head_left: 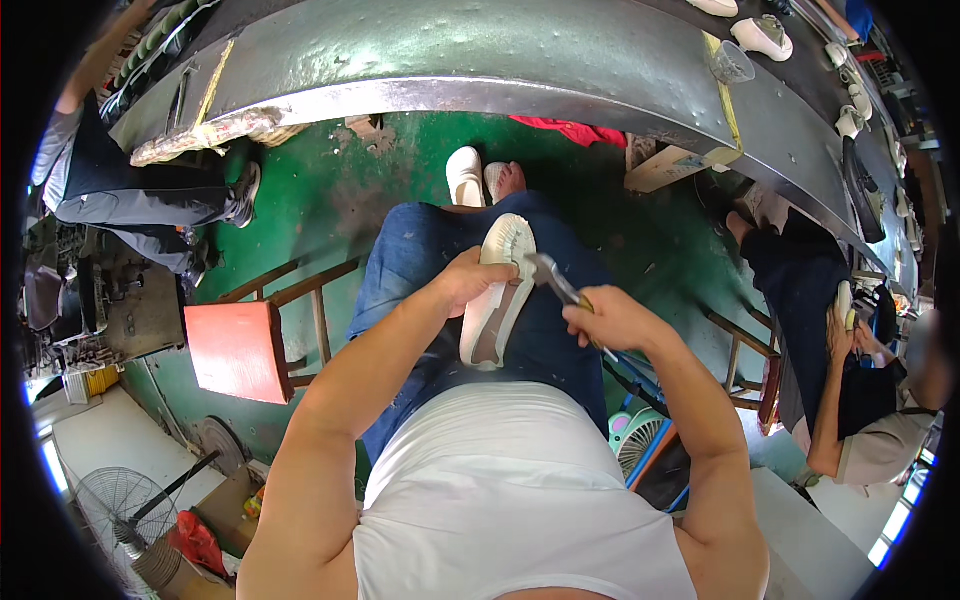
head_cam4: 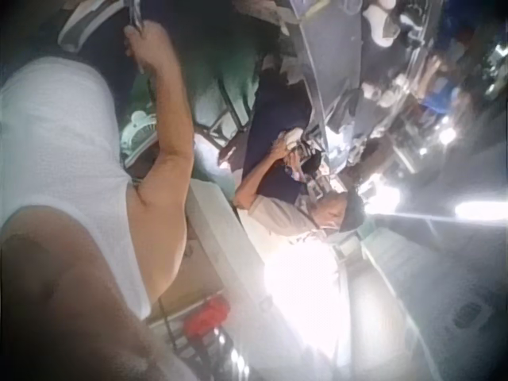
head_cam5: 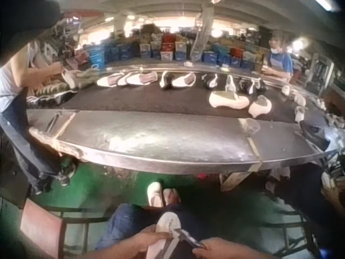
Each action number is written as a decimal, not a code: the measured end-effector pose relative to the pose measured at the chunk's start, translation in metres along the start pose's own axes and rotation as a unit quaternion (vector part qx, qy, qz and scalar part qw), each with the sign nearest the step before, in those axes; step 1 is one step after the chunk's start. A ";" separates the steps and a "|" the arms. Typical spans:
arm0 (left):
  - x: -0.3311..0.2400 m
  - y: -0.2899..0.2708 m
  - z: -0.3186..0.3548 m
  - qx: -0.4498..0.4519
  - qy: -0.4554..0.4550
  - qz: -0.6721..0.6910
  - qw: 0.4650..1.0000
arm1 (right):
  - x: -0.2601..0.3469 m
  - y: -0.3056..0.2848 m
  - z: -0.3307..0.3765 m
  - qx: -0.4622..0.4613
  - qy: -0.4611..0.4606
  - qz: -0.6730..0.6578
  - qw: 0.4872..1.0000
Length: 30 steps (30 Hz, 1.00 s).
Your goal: The person is trimming and finishing the soles of newly constructed shoes at a factory workbench using a pair of specialized pliers and cutters.
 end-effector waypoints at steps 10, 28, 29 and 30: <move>0.014 -0.007 -0.013 -0.006 0.011 0.018 1.000 | 0.025 0.045 0.021 -0.019 -0.083 0.253 0.964; 0.029 0.007 0.020 -0.135 0.185 -0.298 0.927 | 0.034 0.021 0.016 -0.154 -0.133 0.162 0.966; 0.027 0.005 0.024 -0.179 0.191 -0.360 0.896 | 0.033 0.023 0.011 -0.156 -0.134 0.162 0.965; 0.030 0.004 0.027 -0.178 0.192 -0.361 0.895 | 0.025 0.028 0.001 -0.139 -0.106 0.209 0.962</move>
Point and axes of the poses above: each hand's wrist, its own z-axis away from the middle knuckle, its own y-axis out of the palm, x = y × z, the point moved 9 cm from there along -z, towards the middle knuckle, and after that the axes turned 6 degrees about -z, right-handed, at the moved point
